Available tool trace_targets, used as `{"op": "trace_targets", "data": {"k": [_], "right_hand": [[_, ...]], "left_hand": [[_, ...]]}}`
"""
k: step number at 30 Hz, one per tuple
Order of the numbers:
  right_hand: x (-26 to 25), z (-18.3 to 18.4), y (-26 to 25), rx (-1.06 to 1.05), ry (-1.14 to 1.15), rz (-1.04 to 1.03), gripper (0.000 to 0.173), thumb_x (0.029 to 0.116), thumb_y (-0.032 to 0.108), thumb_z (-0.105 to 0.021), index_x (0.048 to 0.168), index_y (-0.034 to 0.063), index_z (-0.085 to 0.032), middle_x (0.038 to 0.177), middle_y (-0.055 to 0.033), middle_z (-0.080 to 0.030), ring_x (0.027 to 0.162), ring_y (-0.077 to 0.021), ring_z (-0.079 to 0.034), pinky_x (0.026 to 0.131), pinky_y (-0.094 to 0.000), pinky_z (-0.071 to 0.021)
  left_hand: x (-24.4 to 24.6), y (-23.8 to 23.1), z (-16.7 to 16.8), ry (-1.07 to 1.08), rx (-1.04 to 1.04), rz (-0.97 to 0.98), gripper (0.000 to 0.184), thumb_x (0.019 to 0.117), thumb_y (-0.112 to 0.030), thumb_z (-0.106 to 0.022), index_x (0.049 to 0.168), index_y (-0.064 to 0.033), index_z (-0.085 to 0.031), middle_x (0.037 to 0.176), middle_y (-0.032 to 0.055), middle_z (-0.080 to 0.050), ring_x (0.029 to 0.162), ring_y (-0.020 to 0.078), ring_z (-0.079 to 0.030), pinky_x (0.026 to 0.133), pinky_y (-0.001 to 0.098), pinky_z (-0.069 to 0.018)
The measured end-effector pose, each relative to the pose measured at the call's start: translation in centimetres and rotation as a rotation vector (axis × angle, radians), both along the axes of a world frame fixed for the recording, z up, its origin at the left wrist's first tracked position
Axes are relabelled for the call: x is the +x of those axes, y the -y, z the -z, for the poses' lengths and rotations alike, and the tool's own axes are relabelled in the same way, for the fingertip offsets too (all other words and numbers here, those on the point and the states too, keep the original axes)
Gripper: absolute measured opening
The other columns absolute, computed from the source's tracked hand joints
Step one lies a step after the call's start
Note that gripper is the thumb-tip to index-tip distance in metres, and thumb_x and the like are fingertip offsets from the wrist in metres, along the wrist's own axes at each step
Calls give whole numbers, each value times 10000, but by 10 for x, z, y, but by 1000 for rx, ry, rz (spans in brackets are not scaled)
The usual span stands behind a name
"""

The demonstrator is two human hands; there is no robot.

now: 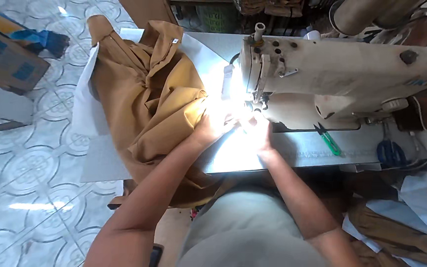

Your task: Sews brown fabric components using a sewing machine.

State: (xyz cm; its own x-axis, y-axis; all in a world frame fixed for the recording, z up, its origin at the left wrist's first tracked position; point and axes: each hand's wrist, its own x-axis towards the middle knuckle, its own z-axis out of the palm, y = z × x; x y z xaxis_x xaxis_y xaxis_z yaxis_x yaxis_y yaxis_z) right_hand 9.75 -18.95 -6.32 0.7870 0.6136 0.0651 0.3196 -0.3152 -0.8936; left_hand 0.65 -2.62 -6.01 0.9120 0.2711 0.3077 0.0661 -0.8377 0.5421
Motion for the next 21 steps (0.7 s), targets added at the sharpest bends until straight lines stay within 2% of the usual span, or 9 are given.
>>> {"op": "trace_targets", "data": {"k": [3, 5, 8, 10, 12, 15, 17, 19, 21], "right_hand": [[-15, -13, 12, 133, -399, -4, 271, 910, 78, -745, 1095, 14, -558, 736, -54, -648, 562, -120, -628, 513, -283, -561], [-30, -17, 29, 160, -473, -28, 313, 903, 52, -747, 1144, 13, -550, 720, -39, -676, 559, -86, -647, 523, -240, -564], [-30, -2, 47, -30, -89, -131, 266, 928, 100, -675, 1179, 14, -702, 926, -75, -727, 735, -88, -672, 700, -249, -580], [-32, -5, 49, -198, 210, -177, 336, 903, 73, -635, 1225, 55, -730, 986, -121, -743, 837, -192, -714, 784, -348, -594], [-35, -2, 47, -231, 478, -163, 300, 906, 56, -669, 1194, 60, -753, 1007, -131, -761, 915, -273, -740, 827, -410, -607], [-33, 8, 46, -168, 645, -118, 222, 927, 77, -692, 1131, 81, -778, 1051, -129, -748, 981, -276, -728, 856, -372, -600], [-33, 13, 48, -146, 660, -122, 193, 943, 106, -690, 1111, 92, -784, 1199, -176, -699, 1123, -299, -687, 955, -370, -575], [-29, 21, 52, -148, 759, -133, 155, 962, 154, -681, 1064, 110, -790, 1186, -165, -715, 1118, -310, -691, 925, -392, -587], [-25, 29, 53, -168, 868, -154, 166, 972, 188, -661, 1037, 114, -795, 1029, -122, -757, 971, -306, -724, 790, -419, -605]], "left_hand": [[-15, 1, 0, 24, 260, 194, 209, 940, -128, -692, 1138, -123, -756, 1223, 112, -707, 1184, 334, -635, 1058, 592, -440], [-21, 4, -3, 5, 382, 293, 180, 979, -81, -588, 1034, -129, -753, 1187, 57, -723, 1166, 279, -658, 982, 521, -512], [-22, 11, -2, -47, 435, 337, 223, 1007, -61, -541, 1038, -127, -751, 1151, 25, -733, 1168, 238, -661, 939, 443, -544], [-20, 15, -5, -71, 436, 344, 228, 999, -37, -542, 1036, -125, -750, 1140, 32, -732, 1196, 246, -644, 963, 435, -534], [-20, 15, -7, -92, 420, 344, 244, 997, -22, -535, 1044, -123, -752, 1144, 38, -730, 1206, 252, -638, 975, 440, -528], [-20, 14, -8, -82, 414, 339, 246, 997, -23, -535, 1046, -126, -753, 1129, 42, -727, 1162, 255, -654, 937, 441, -538], [-22, 13, -7, -73, 418, 336, 246, 995, -29, -539, 1045, -130, -758, 1127, 46, -727, 1122, 259, -669, 897, 454, -546], [-22, 13, -7, -55, 414, 339, 241, 993, -32, -548, 1053, -116, -766, 1136, 58, -724, 1116, 267, -668, 911, 466, -544], [-23, 14, -6, -68, 418, 331, 236, 988, -35, -559, 1064, -116, -767, 1148, 59, -725, 1137, 272, -663, 928, 475, -539]]}}
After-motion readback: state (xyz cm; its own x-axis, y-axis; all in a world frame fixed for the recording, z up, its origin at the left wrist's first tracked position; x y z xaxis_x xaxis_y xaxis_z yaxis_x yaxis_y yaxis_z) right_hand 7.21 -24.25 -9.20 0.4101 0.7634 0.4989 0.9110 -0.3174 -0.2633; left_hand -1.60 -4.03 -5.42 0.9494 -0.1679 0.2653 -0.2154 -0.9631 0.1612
